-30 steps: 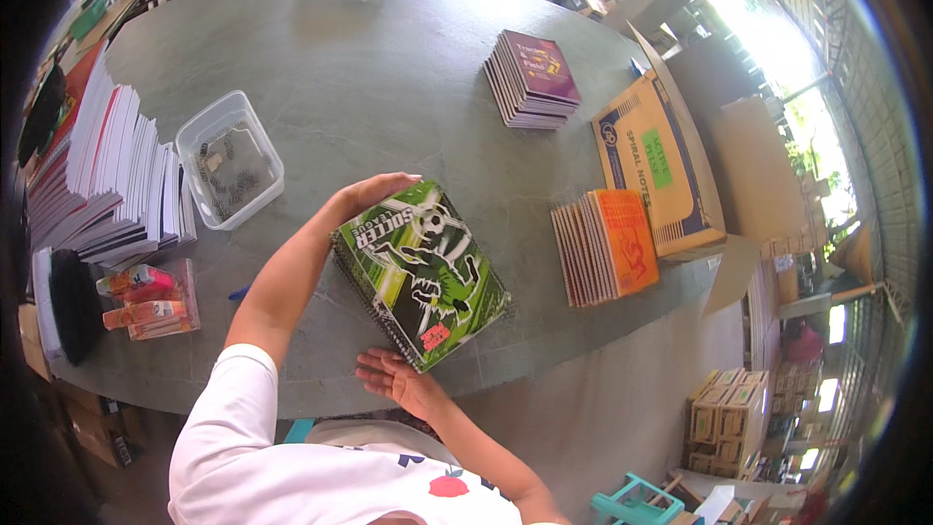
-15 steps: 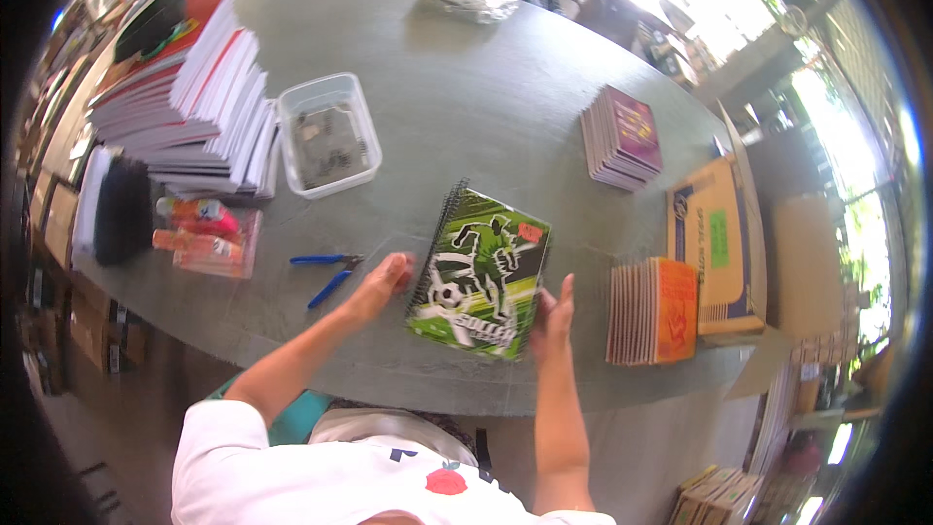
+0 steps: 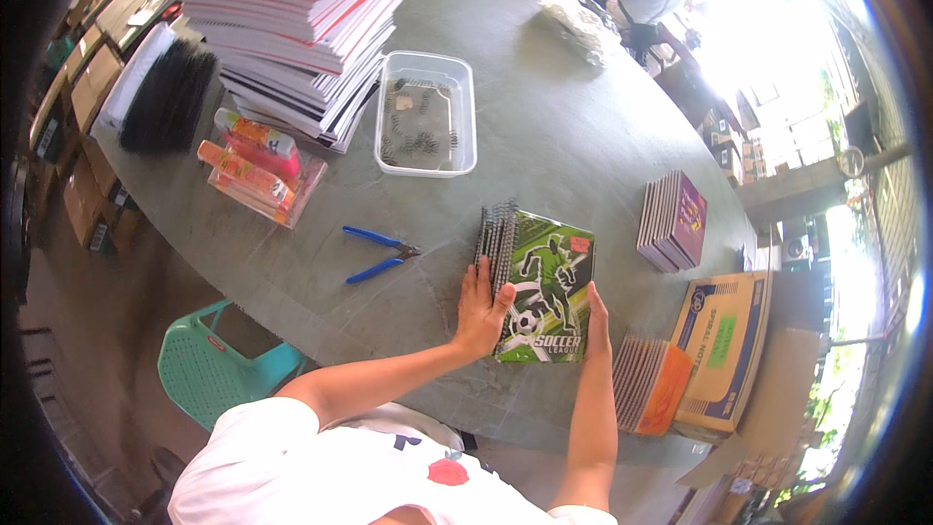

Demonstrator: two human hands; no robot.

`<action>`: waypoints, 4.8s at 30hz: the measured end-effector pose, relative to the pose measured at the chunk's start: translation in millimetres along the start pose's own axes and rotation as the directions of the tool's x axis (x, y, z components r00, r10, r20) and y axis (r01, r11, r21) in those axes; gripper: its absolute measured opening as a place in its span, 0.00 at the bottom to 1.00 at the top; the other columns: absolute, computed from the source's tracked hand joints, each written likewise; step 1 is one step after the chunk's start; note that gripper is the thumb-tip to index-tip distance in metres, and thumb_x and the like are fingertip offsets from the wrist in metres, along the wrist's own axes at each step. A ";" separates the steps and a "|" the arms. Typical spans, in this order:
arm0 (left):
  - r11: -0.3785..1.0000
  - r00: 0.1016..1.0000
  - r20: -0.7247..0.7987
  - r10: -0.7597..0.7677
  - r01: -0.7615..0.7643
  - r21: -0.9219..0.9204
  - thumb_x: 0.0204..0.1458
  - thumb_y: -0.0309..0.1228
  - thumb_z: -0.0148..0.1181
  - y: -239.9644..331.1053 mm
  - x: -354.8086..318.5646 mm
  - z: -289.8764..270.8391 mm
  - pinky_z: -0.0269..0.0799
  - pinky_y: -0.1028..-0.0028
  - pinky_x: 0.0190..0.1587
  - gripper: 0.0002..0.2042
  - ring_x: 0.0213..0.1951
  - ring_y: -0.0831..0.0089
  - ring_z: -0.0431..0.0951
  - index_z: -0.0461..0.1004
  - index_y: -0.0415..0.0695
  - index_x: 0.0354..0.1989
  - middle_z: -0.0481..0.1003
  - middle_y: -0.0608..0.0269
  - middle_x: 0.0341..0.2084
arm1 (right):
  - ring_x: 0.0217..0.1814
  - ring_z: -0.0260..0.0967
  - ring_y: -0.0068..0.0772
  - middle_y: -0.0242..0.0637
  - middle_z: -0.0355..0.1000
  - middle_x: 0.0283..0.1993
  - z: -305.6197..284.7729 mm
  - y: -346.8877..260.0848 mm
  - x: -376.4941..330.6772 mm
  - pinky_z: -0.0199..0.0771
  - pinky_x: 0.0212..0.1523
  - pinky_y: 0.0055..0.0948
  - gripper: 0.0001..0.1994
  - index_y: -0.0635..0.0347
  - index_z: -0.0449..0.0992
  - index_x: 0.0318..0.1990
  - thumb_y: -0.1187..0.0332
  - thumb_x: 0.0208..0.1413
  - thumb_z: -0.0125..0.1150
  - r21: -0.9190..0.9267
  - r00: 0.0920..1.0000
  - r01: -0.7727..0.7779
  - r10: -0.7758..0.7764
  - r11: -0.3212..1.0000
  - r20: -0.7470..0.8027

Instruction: The person trims excess wire from spiral-bound notebooks using pliers and places the finished notebooks into a cardboard box.

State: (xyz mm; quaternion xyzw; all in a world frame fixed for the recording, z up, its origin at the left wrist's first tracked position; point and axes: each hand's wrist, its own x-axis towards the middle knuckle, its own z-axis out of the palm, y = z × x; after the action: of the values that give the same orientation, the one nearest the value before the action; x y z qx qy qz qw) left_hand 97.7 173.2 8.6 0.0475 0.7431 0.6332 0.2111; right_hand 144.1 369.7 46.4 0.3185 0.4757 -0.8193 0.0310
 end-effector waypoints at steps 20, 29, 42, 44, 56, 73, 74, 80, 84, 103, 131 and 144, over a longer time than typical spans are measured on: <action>0.987 0.986 0.033 0.161 -0.160 -0.021 0.54 0.60 0.31 -13.0 -8.9 -6.5 0.32 0.57 0.65 0.42 0.65 0.48 0.38 0.37 0.31 0.63 0.38 0.36 0.63 | 0.36 0.73 0.34 0.39 0.73 0.43 -11.0 29.9 -45.0 0.76 0.36 0.32 0.23 0.63 0.68 0.49 0.52 0.56 0.50 0.019 0.967 0.029 -0.023 0.999 -0.253; 0.514 0.867 0.356 0.350 -0.495 0.700 0.49 0.59 0.46 -9.3 17.4 -181.0 0.26 0.51 0.64 0.39 0.66 0.48 0.34 0.47 0.47 0.65 0.40 0.44 0.64 | 0.56 0.62 0.32 0.39 0.66 0.53 -45.3 -28.8 -36.5 0.60 0.55 0.31 0.23 0.65 0.66 0.52 0.55 0.57 0.48 -0.805 0.848 0.204 -0.511 0.557 -0.139; 0.567 0.941 0.338 0.003 -0.279 0.775 0.43 0.37 0.51 5.9 46.0 -219.0 0.60 0.56 0.51 0.29 0.48 0.49 0.64 0.56 0.41 0.57 0.63 0.46 0.46 | 0.28 0.73 0.39 0.42 0.75 0.28 190.4 -15.4 150.4 0.73 0.31 0.36 0.26 0.67 0.77 0.30 0.49 0.34 0.70 -0.644 0.814 0.219 0.501 -0.733 -0.294; 0.743 0.946 0.325 -0.005 -0.214 0.634 0.43 0.35 0.50 11.1 49.7 -219.6 0.61 0.56 0.49 0.27 0.47 0.50 0.65 0.57 0.41 0.54 0.64 0.47 0.42 | 0.26 0.73 0.38 0.42 0.74 0.26 177.1 -9.9 165.7 0.73 0.29 0.34 0.22 0.66 0.78 0.28 0.54 0.34 0.72 -0.668 0.774 0.307 0.586 -0.678 -0.240; 0.219 0.727 0.559 0.399 -0.667 0.712 0.39 0.40 0.62 -6.1 92.8 -135.2 0.61 0.62 0.48 0.23 0.43 0.61 0.68 0.71 0.41 0.43 0.71 0.56 0.34 | 0.20 0.73 0.33 0.44 0.72 0.19 184.2 -21.0 160.5 0.76 0.23 0.28 0.14 0.75 0.72 0.21 0.68 0.37 0.67 -0.953 0.911 0.053 0.405 -0.299 -0.076; 0.176 0.704 0.662 0.259 -0.708 0.684 0.38 0.33 0.59 0.8 110.4 -119.2 0.64 0.68 0.40 0.12 0.34 0.66 0.70 0.73 0.43 0.33 0.71 0.61 0.26 | 0.21 0.74 0.30 0.41 0.73 0.20 157.0 -18.2 167.5 0.75 0.25 0.24 0.05 0.65 0.76 0.28 0.75 0.42 0.57 -1.000 0.823 0.021 0.567 0.022 0.030; 0.168 0.678 0.606 0.416 -0.712 0.681 0.37 0.33 0.60 0.5 110.0 -125.1 0.64 0.66 0.42 0.13 0.36 0.65 0.70 0.73 0.43 0.33 0.70 0.61 0.27 | 0.22 0.74 0.31 0.41 0.73 0.20 156.6 -18.8 167.1 0.75 0.25 0.24 0.06 0.64 0.76 0.28 0.74 0.42 0.56 -0.999 0.821 0.054 0.570 0.008 0.049; 0.101 0.602 0.563 0.567 -0.728 0.678 0.35 0.36 0.64 -3.3 113.8 -126.0 0.63 0.62 0.47 0.16 0.40 0.64 0.69 0.73 0.45 0.34 0.70 0.62 0.30 | 0.26 0.73 0.27 0.38 0.73 0.25 160.7 -23.1 169.0 0.77 0.30 0.24 0.07 0.71 0.75 0.30 0.75 0.45 0.56 -0.998 0.773 -0.067 0.633 0.020 -0.039; 0.305 0.675 0.653 0.345 -0.738 0.602 0.37 0.37 0.64 -9.1 116.5 -121.3 0.62 0.64 0.44 0.16 0.37 0.66 0.70 0.73 0.44 0.35 0.71 0.62 0.28 | 0.26 0.73 0.27 0.37 0.73 0.25 165.5 -24.0 165.7 0.77 0.30 0.24 0.07 0.70 0.75 0.30 0.75 0.44 0.58 -0.999 0.780 -0.029 0.624 -0.046 -0.051; 0.370 0.723 0.612 0.320 -0.690 0.622 0.34 0.34 0.64 -7.5 111.7 -118.2 0.64 0.70 0.38 0.15 0.34 0.67 0.71 0.71 0.44 0.32 0.70 0.62 0.26 | 0.29 0.72 0.25 0.37 0.74 0.28 162.5 -30.8 162.6 0.76 0.33 0.23 0.07 0.69 0.76 0.33 0.76 0.45 0.60 -0.999 0.742 -0.006 0.670 0.033 0.018; 0.425 0.719 0.631 0.290 -0.688 0.588 0.36 0.34 0.62 -4.0 96.6 -113.5 0.65 0.70 0.41 0.13 0.35 0.64 0.71 0.71 0.43 0.31 0.70 0.59 0.27 | 0.31 0.70 0.22 0.33 0.74 0.28 156.7 -38.0 163.8 0.73 0.35 0.21 0.07 0.66 0.77 0.33 0.75 0.46 0.58 -0.996 0.660 0.083 0.746 0.040 0.085; 0.252 0.658 0.570 0.491 -0.734 0.631 0.37 0.34 0.61 8.9 109.4 -112.8 0.63 0.64 0.45 0.16 0.38 0.64 0.70 0.73 0.43 0.37 0.69 0.59 0.29 | 0.36 0.70 0.22 0.34 0.74 0.34 134.2 -40.2 165.7 0.72 0.40 0.22 0.11 0.68 0.75 0.40 0.73 0.48 0.57 -0.970 0.633 -0.097 0.766 0.223 0.113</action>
State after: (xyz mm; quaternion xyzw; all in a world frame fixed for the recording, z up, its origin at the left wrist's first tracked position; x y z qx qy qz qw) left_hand -45.4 108.0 1.7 0.5098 0.8311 0.2222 -0.0099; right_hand -68.0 326.2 31.8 0.1040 0.6852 -0.4177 0.5875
